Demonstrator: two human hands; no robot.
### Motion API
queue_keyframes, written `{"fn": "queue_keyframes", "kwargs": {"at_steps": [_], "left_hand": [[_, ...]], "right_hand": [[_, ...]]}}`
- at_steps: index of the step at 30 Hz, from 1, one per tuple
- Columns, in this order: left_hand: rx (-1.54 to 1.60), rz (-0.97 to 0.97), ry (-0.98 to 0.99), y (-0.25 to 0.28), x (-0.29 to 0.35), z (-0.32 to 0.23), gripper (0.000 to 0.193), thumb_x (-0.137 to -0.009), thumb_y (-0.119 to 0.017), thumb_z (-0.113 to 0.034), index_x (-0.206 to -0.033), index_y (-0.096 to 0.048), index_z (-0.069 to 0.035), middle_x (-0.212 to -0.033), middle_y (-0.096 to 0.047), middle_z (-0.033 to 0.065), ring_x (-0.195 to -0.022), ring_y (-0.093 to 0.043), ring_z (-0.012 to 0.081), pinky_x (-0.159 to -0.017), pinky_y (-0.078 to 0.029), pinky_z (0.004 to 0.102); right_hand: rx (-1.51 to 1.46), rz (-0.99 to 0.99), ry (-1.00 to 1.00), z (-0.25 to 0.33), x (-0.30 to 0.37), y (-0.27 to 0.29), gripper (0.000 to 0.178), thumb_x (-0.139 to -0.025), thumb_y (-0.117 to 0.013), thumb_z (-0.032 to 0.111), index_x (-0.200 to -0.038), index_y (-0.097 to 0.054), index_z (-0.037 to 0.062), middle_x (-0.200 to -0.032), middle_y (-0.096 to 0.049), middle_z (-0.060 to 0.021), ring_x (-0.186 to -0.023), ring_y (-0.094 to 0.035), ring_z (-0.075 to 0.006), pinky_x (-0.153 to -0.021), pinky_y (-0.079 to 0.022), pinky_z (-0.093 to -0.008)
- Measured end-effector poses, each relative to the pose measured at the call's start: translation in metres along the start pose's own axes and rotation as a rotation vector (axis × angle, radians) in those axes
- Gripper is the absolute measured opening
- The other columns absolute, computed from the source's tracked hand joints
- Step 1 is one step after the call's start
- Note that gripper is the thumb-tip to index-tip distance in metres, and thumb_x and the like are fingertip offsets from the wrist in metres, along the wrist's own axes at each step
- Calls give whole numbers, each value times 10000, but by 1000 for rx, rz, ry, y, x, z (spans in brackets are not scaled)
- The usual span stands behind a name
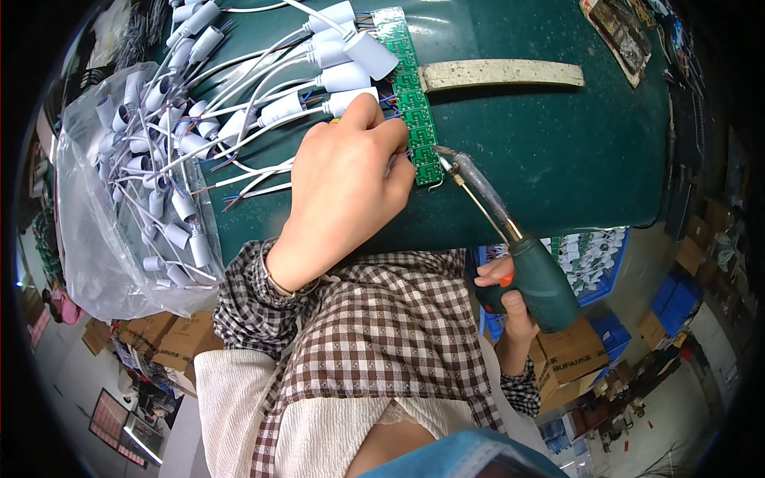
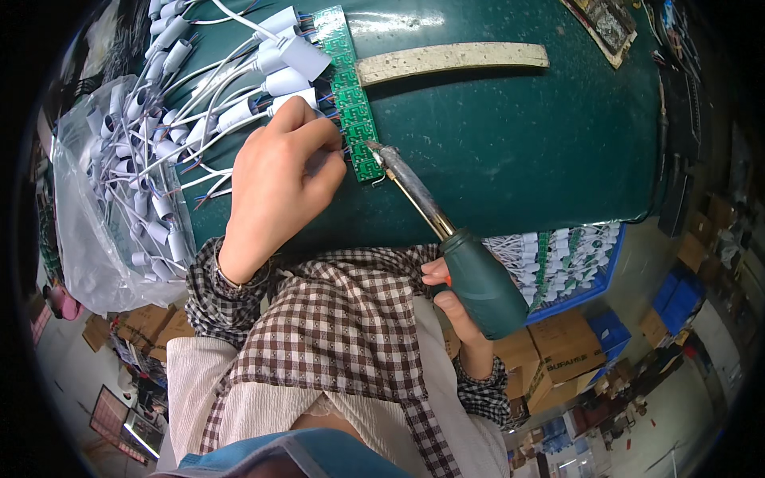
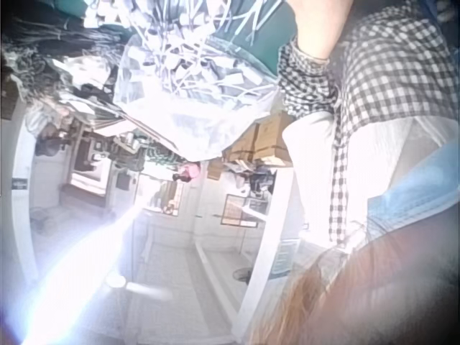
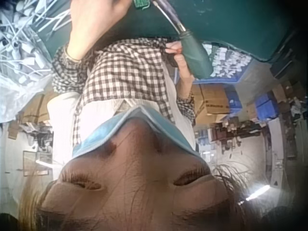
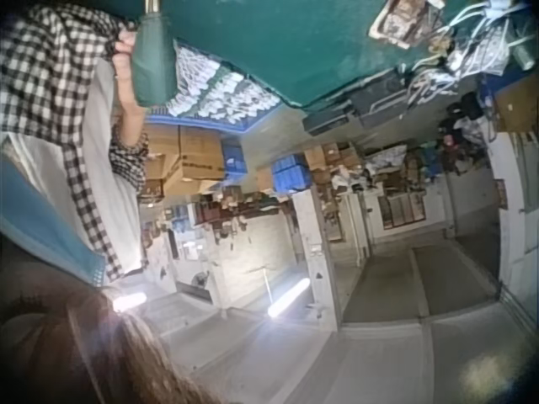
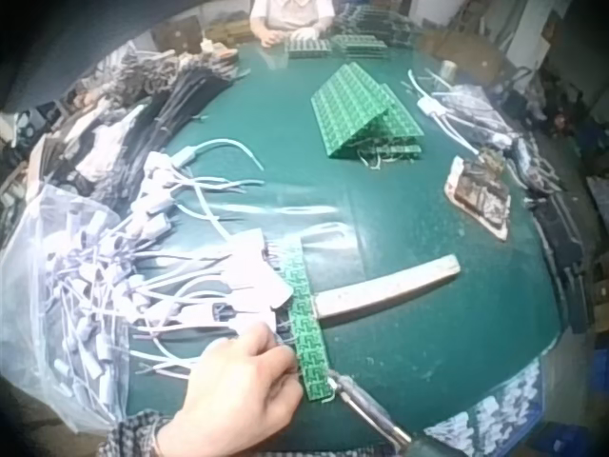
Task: The person solders wired components to a circuit board using a soldering iron, places the assembled board into a crate, and then aligns and solders wired components onto another circuit board.
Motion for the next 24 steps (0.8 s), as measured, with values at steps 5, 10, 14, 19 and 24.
{"fn": "queue_keyframes", "kwargs": {"at_steps": [5, 10, 14, 19, 24], "left_hand": [[-2, 31, -13, -1, -1, -1, 65, -715, -634, -85, -750, -622, -32, -750, -505, 103, -622, -532, 299, -589, -423, 396], [-1, 37, -19, -2, -2, -1, 67, -716, -633, -87, -747, -616, -31, -752, -505, 104, -620, -532, 301, -586, -421, 396], [9, 43, -25, -2, -2, -1, 66, -716, -632, -85, -745, -611, -29, -754, -503, 108, -617, -534, 306, -580, -420, 400], [20, 47, -17, -2, -2, 0, 64, -720, -630, -82, -750, -611, -29, -756, -501, 112, -612, -534, 310, -571, -418, 404], [11, 53, -21, -2, -3, -1, 63, -723, -628, -80, -755, -612, -28, -758, -500, 114, -614, -536, 311, -573, -418, 407]], "right_hand": [[17, -17, 11, -4, 0, 1, 309, -797, -754, 85, -1021, -609, -70, -898, -653, -148, -829, -658, -237, -752, -563, -350], [82, -31, 16, -4, -1, -1, 332, -778, -775, 89, -1011, -611, -80, -862, -663, -136, -783, -665, -212, -728, -562, -322], [111, -36, -6, -7, -1, -2, 352, -771, -785, 100, -1018, -611, -79, -849, -669, -125, -774, -670, -200, -716, -563, -315], [112, -72, -31, -11, 0, -1, 370, -771, -790, 121, -1026, -610, -77, -851, -676, -109, -755, -676, -184, -705, -561, -295], [152, -42, -24, -13, 1, -1, 378, -767, -796, 130, -1033, -614, -69, -857, -679, -104, -755, -676, -179, -707, -560, -292]]}}
Point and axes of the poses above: each hand's wrist, its own x-axis away from the middle knuckle, its own y-axis out of the back of the hand, z = x × y, the point moved 8 cm from there along -x, towards the middle knuckle
